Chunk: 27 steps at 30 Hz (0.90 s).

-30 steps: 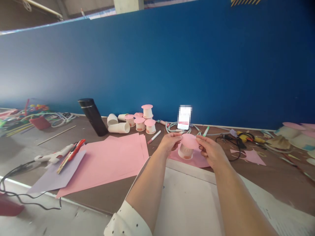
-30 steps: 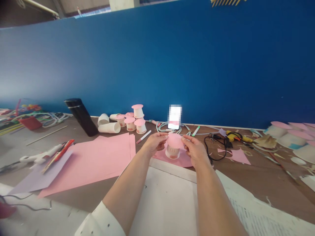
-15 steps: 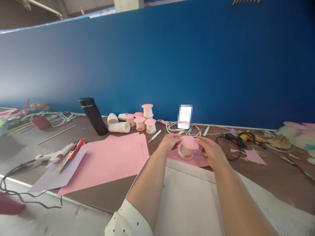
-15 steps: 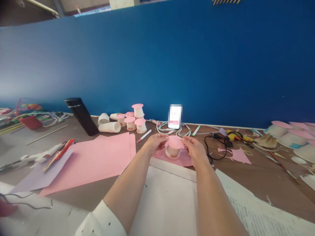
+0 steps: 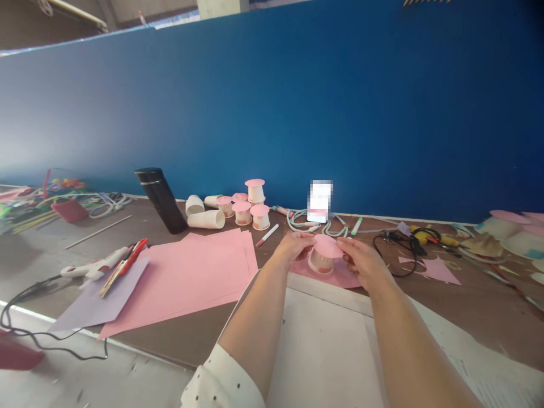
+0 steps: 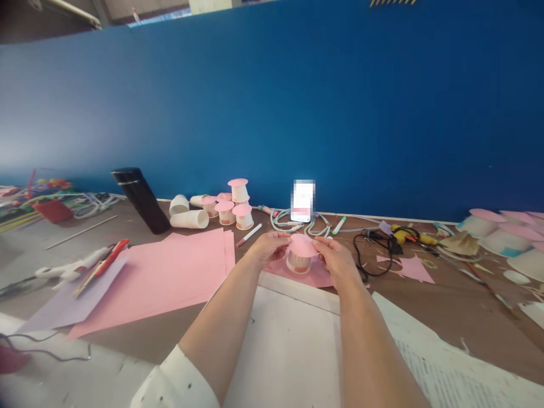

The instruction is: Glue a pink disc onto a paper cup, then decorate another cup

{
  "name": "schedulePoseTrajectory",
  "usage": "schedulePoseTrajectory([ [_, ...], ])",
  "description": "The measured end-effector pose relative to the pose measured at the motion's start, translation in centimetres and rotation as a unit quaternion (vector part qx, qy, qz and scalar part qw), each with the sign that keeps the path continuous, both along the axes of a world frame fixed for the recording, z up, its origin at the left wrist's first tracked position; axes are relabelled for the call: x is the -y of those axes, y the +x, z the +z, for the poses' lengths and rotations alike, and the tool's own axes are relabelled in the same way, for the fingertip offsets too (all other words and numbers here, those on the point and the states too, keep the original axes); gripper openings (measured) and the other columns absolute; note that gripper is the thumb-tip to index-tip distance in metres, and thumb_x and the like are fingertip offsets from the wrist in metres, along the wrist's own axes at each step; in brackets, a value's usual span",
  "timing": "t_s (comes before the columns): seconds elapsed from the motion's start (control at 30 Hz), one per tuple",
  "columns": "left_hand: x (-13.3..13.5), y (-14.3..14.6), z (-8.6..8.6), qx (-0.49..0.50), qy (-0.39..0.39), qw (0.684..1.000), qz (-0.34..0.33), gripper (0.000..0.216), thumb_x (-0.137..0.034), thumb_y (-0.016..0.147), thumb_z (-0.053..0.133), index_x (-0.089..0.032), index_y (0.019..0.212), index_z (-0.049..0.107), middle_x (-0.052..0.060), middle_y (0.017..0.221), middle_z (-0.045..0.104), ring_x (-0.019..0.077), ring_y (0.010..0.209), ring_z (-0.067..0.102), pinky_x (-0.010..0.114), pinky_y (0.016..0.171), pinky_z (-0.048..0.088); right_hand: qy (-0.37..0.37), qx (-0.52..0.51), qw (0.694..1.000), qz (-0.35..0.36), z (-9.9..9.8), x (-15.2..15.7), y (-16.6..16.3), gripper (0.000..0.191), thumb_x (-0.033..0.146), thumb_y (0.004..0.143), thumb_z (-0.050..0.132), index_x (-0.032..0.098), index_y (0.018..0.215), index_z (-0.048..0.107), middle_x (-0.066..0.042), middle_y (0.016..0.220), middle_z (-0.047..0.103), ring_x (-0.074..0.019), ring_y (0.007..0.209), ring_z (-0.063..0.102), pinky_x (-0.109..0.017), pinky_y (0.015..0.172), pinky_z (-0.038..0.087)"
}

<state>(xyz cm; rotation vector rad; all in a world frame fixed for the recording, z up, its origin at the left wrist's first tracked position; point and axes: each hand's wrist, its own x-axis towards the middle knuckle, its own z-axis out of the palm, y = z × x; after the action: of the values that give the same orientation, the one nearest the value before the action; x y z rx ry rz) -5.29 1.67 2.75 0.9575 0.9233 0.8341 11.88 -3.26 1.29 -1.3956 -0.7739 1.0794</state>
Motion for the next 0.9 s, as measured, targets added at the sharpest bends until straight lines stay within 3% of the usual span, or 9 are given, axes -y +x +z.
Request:
schedulePoseTrajectory([
  [0.33,-0.2,0.2,-0.5,-0.008,-0.014,1.000,-0.001,0.014,-0.016,0.069,0.071,-0.014,0.081,0.065,-0.001,0.060,0.054,0.0051,0.052,0.046,0.019,0.054,0.037,-0.004,0.004,1.000,0.000,-0.2,-0.1,0.0,0.043,0.038,0.056,0.079,0.017,0.091,0.066,0.001,0.062,0.054,-0.0067,0.050,0.041,-0.016,0.036,0.017],
  [0.63,-0.6,0.3,-1.1,-0.027,0.001,0.999,-0.017,0.032,-0.035,0.064,0.078,-0.013,0.083,0.064,-0.001,0.061,0.052,0.0056,0.053,0.045,0.020,0.052,0.034,-0.005,0.009,1.000,0.001,-0.3,-0.2,0.1,0.046,0.039,0.055,0.078,0.017,0.093,0.066,0.002,0.059,0.053,-0.0066,0.050,0.040,-0.016,0.036,0.017],
  [0.9,-0.5,0.6,-1.2,-0.062,0.012,0.998,-0.006,0.024,-0.026,0.070,0.073,-0.014,0.089,0.064,-0.002,0.061,0.053,0.0059,0.054,0.045,0.019,0.053,0.035,-0.002,0.010,1.000,0.009,-0.4,-0.3,0.0,0.046,0.039,0.055,0.079,0.017,0.094,0.067,0.002,0.060,0.053,-0.0065,0.050,0.041,-0.016,0.036,0.018],
])
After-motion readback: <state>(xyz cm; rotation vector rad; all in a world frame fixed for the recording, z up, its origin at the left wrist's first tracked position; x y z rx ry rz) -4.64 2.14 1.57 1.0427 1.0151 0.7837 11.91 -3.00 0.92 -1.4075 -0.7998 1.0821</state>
